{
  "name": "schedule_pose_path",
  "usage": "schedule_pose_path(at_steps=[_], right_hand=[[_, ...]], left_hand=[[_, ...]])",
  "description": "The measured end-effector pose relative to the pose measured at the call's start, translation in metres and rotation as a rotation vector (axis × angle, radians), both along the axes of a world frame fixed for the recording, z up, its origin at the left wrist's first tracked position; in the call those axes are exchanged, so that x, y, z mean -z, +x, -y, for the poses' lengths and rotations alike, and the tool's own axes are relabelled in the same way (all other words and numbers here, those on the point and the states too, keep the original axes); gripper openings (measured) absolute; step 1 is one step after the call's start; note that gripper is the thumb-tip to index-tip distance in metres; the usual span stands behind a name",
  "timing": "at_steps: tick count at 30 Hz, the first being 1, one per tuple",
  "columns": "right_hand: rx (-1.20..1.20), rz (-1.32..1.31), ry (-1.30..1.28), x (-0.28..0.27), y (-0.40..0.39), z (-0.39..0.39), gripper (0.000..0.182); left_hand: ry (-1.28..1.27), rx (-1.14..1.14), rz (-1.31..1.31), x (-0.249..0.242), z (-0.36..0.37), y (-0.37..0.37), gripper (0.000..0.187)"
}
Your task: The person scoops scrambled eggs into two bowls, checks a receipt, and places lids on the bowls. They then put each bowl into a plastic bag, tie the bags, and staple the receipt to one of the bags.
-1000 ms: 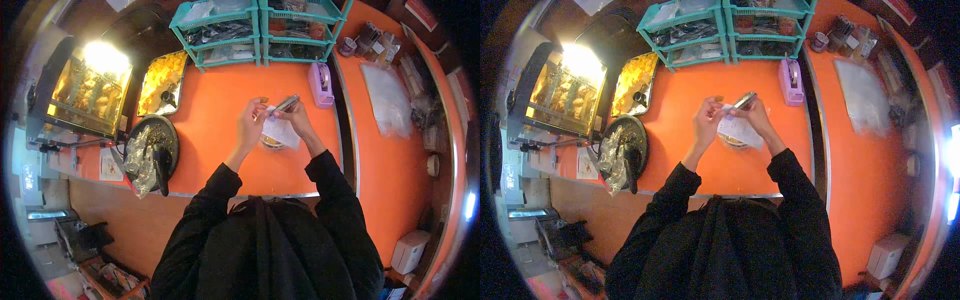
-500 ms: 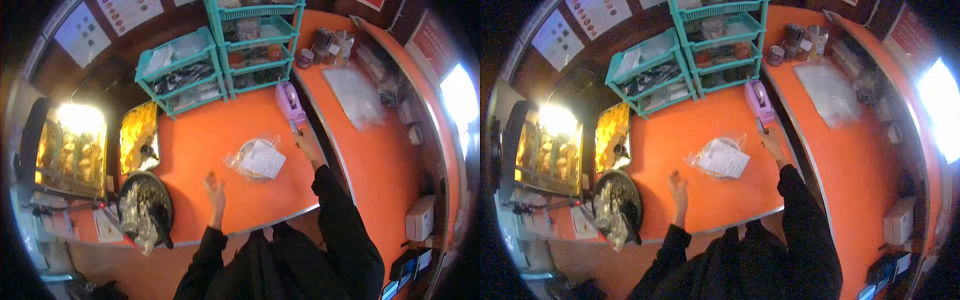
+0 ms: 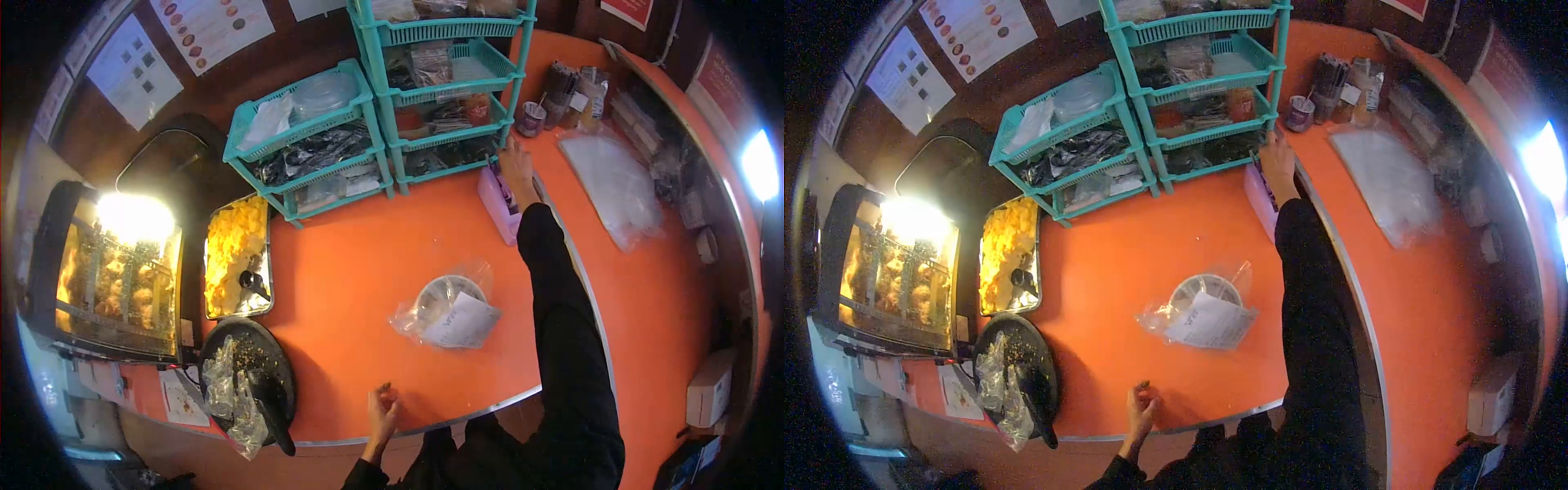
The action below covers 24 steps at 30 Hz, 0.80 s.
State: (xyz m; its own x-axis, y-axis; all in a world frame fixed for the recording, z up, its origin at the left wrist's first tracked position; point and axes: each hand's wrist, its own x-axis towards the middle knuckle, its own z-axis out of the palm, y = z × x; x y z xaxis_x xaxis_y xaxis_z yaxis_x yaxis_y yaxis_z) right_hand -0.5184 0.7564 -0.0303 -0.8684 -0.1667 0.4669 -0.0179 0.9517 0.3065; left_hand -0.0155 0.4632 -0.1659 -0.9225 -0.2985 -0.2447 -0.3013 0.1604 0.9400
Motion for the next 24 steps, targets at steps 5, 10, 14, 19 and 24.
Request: schedule_pose_path(at_steps=[5, 10, 14, 19, 24], right_hand=[[0.302, -0.179, -0.506, 0.033, -0.007, -0.056, 0.045], [0.239, -0.327, -0.651, 0.045, -0.012, -0.115, 0.055], [-0.119, -0.37, -0.478, -0.004, 0.07, -0.063, 0.035], [-0.571, 1.094, -1.22, 0.057, 0.197, 0.004, 0.029], [-0.615, 1.114, -2.153, 0.038, 0.284, 0.028, 0.031]], left_hand=[[0.096, -0.075, 0.047, -0.018, 0.006, 0.007, 0.039], [0.154, -0.035, 0.115, -0.019, 0.0, -0.006, 0.044], [0.282, 0.04, 0.047, -0.026, -0.014, -0.028, 0.052], [0.328, 0.161, -0.052, -0.049, -0.049, -0.094, 0.061], [0.58, 0.241, -0.058, -0.019, -0.071, -0.135, 0.062]])
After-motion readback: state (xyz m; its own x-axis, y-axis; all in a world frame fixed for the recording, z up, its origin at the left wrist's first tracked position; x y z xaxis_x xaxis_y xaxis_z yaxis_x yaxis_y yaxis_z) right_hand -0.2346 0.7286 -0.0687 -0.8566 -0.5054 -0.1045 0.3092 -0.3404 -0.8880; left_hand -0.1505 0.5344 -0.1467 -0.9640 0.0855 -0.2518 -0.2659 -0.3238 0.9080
